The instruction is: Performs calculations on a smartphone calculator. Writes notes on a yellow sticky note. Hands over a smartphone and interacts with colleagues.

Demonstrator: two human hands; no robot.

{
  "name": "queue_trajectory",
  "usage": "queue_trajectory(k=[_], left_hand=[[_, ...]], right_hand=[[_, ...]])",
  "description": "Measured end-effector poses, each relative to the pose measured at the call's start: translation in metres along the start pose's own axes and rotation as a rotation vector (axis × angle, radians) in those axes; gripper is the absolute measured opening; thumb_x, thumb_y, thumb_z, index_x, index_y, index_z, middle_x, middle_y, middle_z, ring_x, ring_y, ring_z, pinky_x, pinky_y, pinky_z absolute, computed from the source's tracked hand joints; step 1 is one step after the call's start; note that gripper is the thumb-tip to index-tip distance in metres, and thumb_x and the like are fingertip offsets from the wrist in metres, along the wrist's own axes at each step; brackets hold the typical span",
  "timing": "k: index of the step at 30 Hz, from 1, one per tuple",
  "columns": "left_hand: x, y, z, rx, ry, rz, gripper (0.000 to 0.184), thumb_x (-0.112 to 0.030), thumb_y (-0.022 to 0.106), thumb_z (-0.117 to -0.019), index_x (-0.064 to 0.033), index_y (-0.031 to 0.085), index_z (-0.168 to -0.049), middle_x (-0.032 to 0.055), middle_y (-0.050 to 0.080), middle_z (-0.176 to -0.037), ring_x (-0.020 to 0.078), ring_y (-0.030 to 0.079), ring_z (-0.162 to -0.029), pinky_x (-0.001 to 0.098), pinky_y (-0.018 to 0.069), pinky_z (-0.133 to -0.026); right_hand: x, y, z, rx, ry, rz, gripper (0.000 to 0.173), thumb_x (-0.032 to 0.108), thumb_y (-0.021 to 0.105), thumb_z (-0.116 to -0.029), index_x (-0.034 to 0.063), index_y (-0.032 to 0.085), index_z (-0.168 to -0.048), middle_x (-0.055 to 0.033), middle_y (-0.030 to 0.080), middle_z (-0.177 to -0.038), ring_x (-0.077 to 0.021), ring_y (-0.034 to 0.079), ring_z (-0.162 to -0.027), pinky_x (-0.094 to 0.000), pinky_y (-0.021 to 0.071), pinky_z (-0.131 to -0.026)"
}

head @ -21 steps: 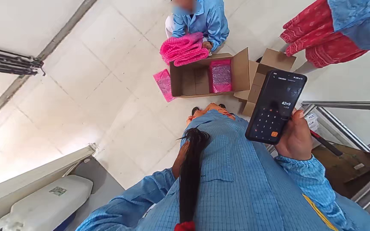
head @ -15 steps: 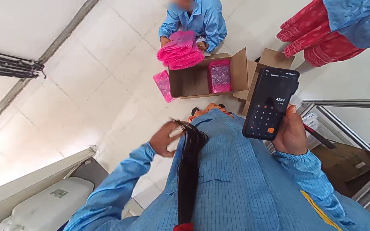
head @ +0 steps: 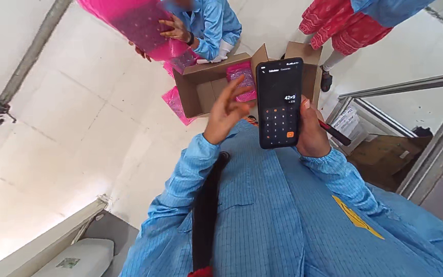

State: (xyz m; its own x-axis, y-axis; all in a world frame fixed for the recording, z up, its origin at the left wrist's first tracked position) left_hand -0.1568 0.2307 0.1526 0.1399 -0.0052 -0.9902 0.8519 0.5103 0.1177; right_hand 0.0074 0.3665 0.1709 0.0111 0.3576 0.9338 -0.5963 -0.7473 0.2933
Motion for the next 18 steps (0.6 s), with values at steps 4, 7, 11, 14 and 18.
queue_trajectory(k=[4, 7, 11, 14, 18], left_hand=[[-0.004, 0.03, 0.004, -0.007, -0.009, 0.02, 0.056, -0.011, 0.059, -0.0917, 0.0049, 0.043, -0.143, 0.0078, 0.07, -0.115, 0.0079, 0.07, -0.085, 0.0279, 0.0603, -0.078], [-0.004, 0.035, 0.005, -0.084, 0.018, -0.01, 0.046, -0.006, 0.058, -0.0921, 0.007, 0.05, -0.136, 0.0047, 0.072, -0.105, 0.0042, 0.068, -0.078, 0.0245, 0.0598, -0.074], [-0.001, 0.039, 0.004, -0.144, 0.027, -0.049, 0.043, -0.002, 0.059, -0.0904, 0.0071, 0.053, -0.132, 0.0036, 0.074, -0.101, 0.0031, 0.069, -0.075, 0.0223, 0.0596, -0.071], [0.0, 0.04, 0.004, -0.157, 0.047, -0.058, 0.041, -0.001, 0.06, -0.0903, 0.0081, 0.053, -0.13, 0.0026, 0.074, -0.099, 0.0019, 0.068, -0.073, 0.0207, 0.0592, -0.069], [0.002, 0.036, 0.009, -0.057, 0.006, 0.082, 0.052, -0.012, 0.048, -0.0917, 0.0038, 0.047, -0.141, 0.0024, 0.071, -0.114, 0.0069, 0.07, -0.092, 0.0286, 0.0595, -0.081]], right_hand=[[-0.001, 0.001, -0.001, -0.011, -0.006, 0.038, 0.041, 0.048, 0.044, -0.1067, 0.017, 0.058, -0.129, 0.0046, 0.073, -0.106, -0.0073, 0.071, -0.098, -0.0278, 0.0612, -0.086], [-0.003, 0.0, -0.001, -0.024, 0.015, 0.058, 0.042, 0.045, 0.042, -0.1076, 0.0143, 0.056, -0.133, 0.0031, 0.072, -0.108, -0.0077, 0.071, -0.099, -0.029, 0.0606, -0.088], [-0.003, 0.0, -0.002, -0.017, 0.013, 0.079, 0.042, 0.044, 0.042, -0.1079, 0.0139, 0.056, -0.133, 0.0038, 0.072, -0.109, -0.0064, 0.07, -0.1, -0.0282, 0.0601, -0.089], [-0.003, -0.002, -0.001, -0.031, 0.027, 0.075, 0.042, 0.043, 0.042, -0.1076, 0.0134, 0.057, -0.133, 0.003, 0.071, -0.108, -0.0072, 0.07, -0.1, -0.0287, 0.0602, -0.088], [-0.001, -0.004, 0.0, -0.015, 0.031, 0.024, 0.043, 0.044, 0.042, -0.1081, 0.0145, 0.055, -0.136, 0.0031, 0.072, -0.111, -0.0078, 0.071, -0.1, -0.0289, 0.0608, -0.088]])
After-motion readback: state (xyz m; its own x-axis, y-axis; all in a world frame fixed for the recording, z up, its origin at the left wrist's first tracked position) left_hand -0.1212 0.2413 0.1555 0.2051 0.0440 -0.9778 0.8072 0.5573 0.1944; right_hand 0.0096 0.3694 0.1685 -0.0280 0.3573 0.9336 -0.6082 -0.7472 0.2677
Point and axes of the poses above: each hand's wrist, its own z-axis away from the middle knuckle, its own y-axis out of the palm, x = y × z, the point moved 2 cm from there along -z, towards the middle knuckle
